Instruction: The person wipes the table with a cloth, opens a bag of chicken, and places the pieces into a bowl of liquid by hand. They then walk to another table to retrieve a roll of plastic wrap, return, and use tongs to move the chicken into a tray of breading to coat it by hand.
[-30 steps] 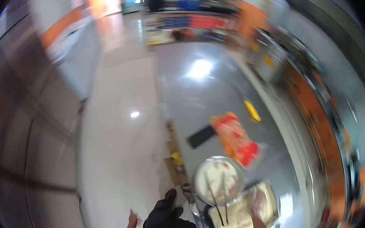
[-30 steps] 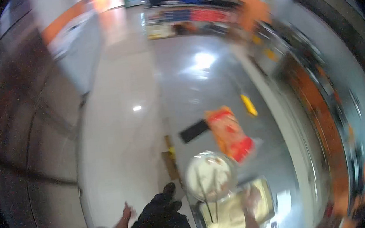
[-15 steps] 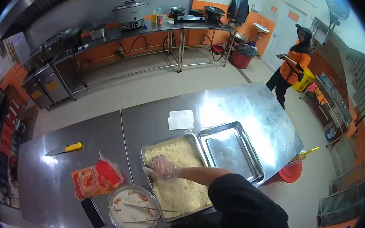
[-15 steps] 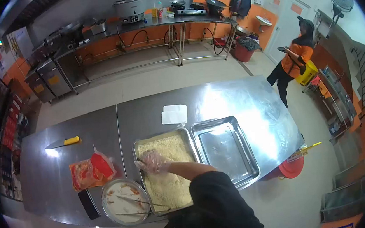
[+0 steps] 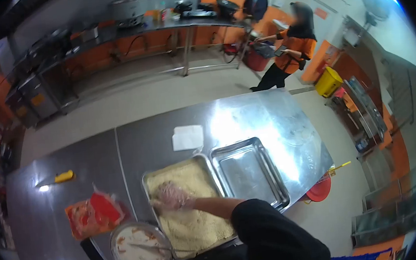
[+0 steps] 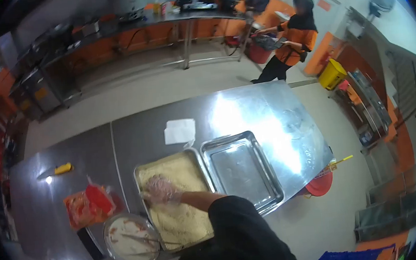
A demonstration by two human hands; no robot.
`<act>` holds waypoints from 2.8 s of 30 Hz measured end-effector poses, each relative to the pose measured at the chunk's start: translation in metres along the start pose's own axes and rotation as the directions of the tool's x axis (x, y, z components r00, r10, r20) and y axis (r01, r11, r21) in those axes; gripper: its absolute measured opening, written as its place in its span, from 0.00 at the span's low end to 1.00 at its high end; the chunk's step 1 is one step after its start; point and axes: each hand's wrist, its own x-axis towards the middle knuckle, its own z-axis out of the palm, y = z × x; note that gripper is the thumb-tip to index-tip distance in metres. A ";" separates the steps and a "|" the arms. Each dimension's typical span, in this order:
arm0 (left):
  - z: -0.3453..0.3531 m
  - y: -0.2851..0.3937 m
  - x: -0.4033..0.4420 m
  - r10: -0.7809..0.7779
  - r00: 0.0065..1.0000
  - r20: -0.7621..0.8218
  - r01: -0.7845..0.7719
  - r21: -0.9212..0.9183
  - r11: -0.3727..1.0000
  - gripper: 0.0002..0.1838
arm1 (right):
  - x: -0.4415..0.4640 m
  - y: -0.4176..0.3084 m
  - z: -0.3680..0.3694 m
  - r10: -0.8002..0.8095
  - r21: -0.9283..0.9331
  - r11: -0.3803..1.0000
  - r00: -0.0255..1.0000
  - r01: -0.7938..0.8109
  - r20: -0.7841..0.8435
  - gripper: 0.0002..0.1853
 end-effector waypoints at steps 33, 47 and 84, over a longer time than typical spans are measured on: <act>0.036 -0.095 -0.129 -0.259 0.658 -0.707 0.181 -0.186 0.966 0.47 | -0.007 -0.012 -0.011 -0.141 -0.157 0.981 0.968 0.109 -0.209 0.26; 0.040 -0.087 -0.117 -0.047 0.721 -0.692 -0.002 -0.070 0.998 0.42 | 0.005 0.001 0.043 -0.192 -0.254 0.957 0.963 0.141 -0.187 0.27; -0.439 -0.015 -0.433 0.048 0.592 -0.805 -0.367 -0.215 0.905 0.26 | -0.468 -0.188 0.214 0.761 0.898 0.062 0.603 -0.435 0.239 0.34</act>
